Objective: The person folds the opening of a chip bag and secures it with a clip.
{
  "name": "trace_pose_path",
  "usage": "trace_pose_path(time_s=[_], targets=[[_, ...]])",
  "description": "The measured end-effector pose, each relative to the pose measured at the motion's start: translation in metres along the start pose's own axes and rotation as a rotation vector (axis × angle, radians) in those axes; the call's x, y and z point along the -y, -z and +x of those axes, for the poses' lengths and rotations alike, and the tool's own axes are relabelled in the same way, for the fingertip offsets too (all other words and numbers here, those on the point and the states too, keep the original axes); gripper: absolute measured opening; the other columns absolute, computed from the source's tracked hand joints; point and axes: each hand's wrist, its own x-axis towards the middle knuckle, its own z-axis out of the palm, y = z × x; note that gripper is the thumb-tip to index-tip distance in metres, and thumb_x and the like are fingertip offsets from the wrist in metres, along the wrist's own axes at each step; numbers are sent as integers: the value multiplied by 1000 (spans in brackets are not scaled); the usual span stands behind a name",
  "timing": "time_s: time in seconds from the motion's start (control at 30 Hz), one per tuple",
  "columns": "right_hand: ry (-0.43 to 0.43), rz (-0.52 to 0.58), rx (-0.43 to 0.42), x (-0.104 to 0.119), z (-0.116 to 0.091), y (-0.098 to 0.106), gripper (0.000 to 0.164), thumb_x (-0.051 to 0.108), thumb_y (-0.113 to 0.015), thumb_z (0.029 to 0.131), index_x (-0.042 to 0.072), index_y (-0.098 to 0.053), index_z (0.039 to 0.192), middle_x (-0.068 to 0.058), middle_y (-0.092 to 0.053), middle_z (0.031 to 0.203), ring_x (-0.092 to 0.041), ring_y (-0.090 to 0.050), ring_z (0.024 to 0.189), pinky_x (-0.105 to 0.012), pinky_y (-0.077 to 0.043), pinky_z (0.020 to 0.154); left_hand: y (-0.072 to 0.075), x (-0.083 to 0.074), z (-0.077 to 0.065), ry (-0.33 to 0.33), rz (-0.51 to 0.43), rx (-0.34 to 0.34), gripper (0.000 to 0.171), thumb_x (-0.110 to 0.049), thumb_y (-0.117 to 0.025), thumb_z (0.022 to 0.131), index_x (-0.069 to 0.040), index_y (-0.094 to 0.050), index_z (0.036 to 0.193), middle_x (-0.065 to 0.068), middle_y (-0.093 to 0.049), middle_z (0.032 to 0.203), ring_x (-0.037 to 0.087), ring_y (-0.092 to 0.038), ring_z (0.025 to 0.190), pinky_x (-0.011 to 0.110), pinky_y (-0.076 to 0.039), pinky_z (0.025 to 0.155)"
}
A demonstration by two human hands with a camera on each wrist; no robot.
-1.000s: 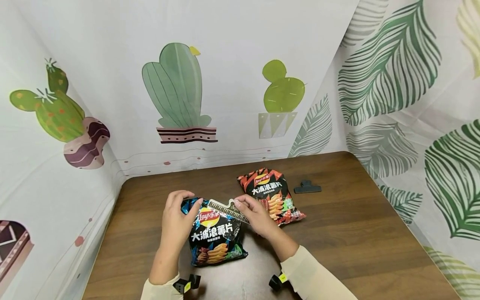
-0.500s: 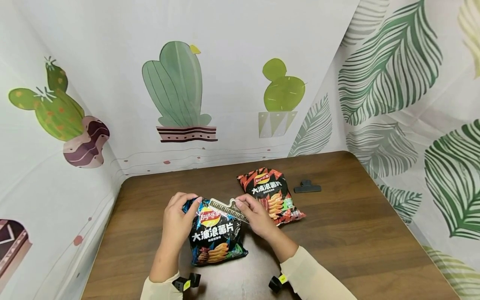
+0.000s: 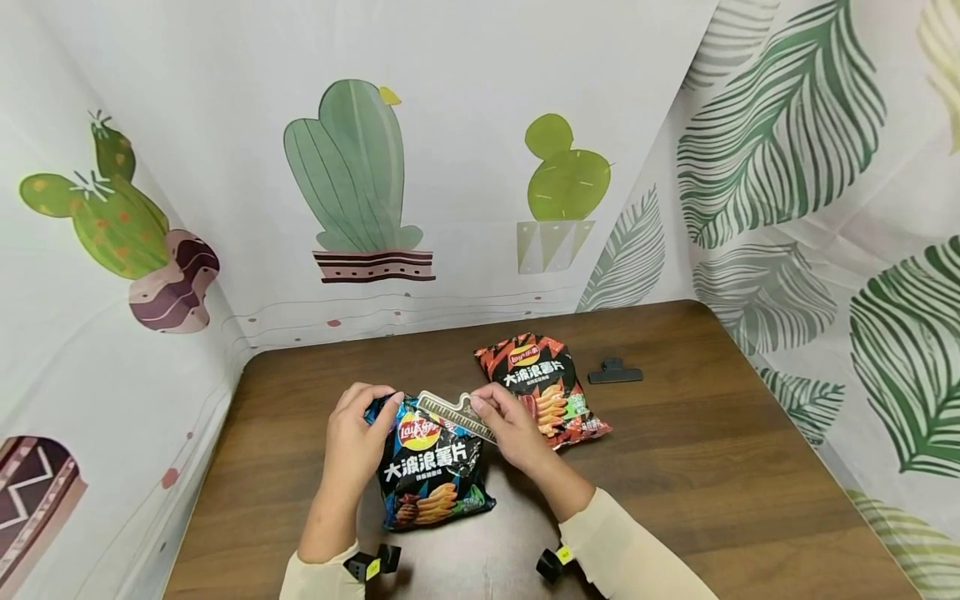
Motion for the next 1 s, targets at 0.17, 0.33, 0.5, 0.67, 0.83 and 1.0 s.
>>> trace_pose_path(time_s=[0.17,0.33,0.5,0.67,0.83,1.0], targets=[[14,4,-14,3,2,-1,17,18,-56,104,5,-65,111,-5,-61,84,-5,-55,75,-21,-48,70,0,-1,0,1,-1,0,22,-31,-74,93,-10,-75,101,0,-68,99,17,-62,100,41,-51,88],[24,24,-14,5,3,-3,17,15,-56,104,2,-64,112,-13,-63,87,-5,-56,77,-21,-48,71,0,-2,-1,-12,-6,-6,21,-30,-74,93,-10,-75,100,0,-68,98,16,-62,100,37,-49,88],[26,15,-31,6,5,-5,18,16,-57,104,2,-65,111,-12,-66,89,-5,-58,77,-21,-49,71,-1,-2,0,-20,-2,-16,21,-31,-74,93,-11,-76,99,-1,-68,97,15,-62,100,33,-47,86],[24,-15,-46,9,6,-6,16,20,-59,103,7,-67,109,-6,-64,86,-6,-57,77,-22,-48,71,-1,-1,0,-25,-2,-21,21,-32,-74,94,-11,-76,99,-2,-69,97,14,-61,99,31,-48,84],[11,-53,-57,9,7,-8,14,22,-60,102,12,-68,109,-5,-67,87,-7,-58,78,-23,-49,73,-2,-1,0,-37,-15,-29,21,-30,-74,94,-10,-76,98,-1,-70,97,14,-61,98,22,-46,83],[5,-52,-54,10,8,-10,14,22,-60,102,12,-68,108,-6,-68,87,-6,-59,77,-23,-50,73,-3,0,0,-52,-32,-39,19,-27,-74,94,-9,-76,97,0,-70,96,13,-62,97,18,-44,84]])
